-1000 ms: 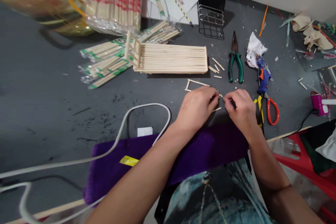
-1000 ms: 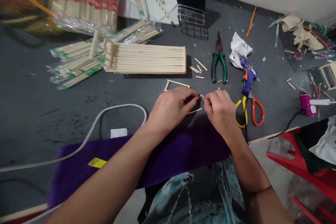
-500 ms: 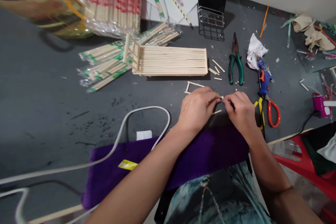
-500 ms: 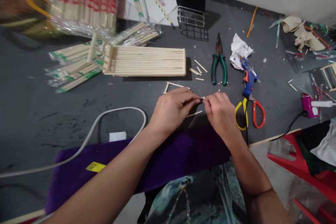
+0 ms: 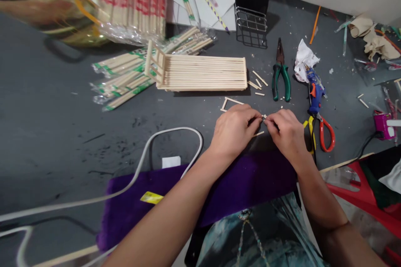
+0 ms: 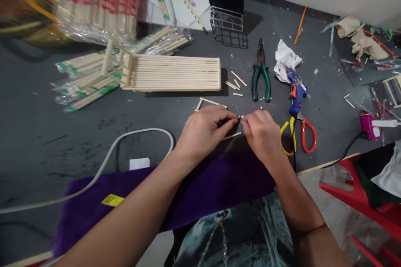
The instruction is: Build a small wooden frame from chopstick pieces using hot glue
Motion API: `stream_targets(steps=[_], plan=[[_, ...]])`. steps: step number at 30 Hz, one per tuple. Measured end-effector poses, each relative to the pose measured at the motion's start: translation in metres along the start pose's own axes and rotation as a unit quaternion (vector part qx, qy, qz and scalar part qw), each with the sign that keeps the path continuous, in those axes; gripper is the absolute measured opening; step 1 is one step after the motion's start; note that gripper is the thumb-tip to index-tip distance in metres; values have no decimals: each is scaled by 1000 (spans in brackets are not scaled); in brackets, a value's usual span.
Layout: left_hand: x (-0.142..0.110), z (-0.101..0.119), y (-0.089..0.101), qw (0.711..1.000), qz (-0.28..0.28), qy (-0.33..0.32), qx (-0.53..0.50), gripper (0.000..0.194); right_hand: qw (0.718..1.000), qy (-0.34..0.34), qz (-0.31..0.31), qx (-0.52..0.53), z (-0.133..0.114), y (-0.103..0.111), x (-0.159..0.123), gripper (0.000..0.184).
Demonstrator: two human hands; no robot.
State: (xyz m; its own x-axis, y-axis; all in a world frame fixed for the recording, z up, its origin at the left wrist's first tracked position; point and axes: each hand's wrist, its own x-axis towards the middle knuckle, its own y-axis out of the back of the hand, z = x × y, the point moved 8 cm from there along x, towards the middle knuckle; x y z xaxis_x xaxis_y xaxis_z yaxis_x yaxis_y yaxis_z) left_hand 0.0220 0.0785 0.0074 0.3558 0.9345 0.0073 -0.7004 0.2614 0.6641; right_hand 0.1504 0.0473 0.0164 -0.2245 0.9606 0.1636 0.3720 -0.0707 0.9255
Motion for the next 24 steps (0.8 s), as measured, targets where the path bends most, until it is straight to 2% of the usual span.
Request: stream_targets(steps=[6, 13, 24], plan=[[1, -4, 5, 1000, 2, 16, -20, 14, 999, -23, 40, 8, 6, 11, 6, 23], [2, -5, 1, 999, -22, 22, -8, 16, 1000, -8, 5, -26, -3, 0, 13, 19], [1, 0, 1, 1000, -1, -17, 25, 17, 1000, 17, 24, -4, -2, -3, 9, 24]])
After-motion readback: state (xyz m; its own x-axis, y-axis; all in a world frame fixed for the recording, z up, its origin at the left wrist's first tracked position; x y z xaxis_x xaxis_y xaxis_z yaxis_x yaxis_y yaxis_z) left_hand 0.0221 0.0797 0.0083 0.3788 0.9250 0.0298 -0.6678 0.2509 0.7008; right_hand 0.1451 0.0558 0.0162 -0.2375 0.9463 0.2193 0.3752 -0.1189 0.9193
